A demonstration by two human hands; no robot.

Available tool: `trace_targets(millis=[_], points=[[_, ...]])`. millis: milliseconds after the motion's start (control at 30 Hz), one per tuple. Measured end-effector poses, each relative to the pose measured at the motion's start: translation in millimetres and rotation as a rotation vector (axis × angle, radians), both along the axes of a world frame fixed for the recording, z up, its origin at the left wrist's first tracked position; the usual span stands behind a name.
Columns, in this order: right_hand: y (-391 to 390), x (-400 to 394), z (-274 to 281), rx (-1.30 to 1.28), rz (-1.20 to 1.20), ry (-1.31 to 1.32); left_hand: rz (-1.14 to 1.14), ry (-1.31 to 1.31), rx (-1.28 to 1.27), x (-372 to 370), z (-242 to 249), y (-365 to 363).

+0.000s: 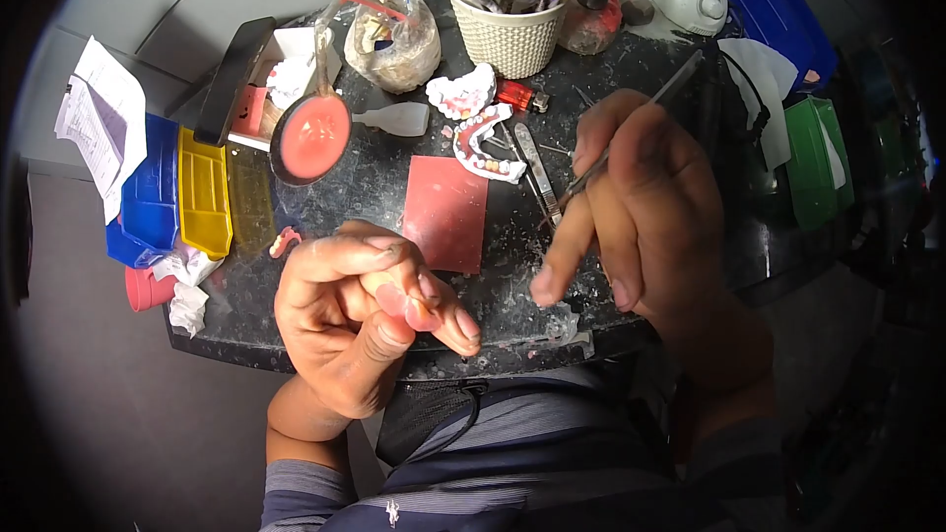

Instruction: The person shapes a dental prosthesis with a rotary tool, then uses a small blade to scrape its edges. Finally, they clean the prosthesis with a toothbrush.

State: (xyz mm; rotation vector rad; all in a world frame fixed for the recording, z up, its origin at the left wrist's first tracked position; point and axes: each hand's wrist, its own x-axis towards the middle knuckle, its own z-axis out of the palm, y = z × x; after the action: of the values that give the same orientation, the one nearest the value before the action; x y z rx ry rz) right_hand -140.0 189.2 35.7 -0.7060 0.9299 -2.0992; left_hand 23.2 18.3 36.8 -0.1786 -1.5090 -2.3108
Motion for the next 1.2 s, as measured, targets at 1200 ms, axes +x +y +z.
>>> trace_targets(millis=[1200], points=[[-12,27,20,0.221,-0.094,0.548,-0.155,-0.085,0.309,-6,-3,-5]])
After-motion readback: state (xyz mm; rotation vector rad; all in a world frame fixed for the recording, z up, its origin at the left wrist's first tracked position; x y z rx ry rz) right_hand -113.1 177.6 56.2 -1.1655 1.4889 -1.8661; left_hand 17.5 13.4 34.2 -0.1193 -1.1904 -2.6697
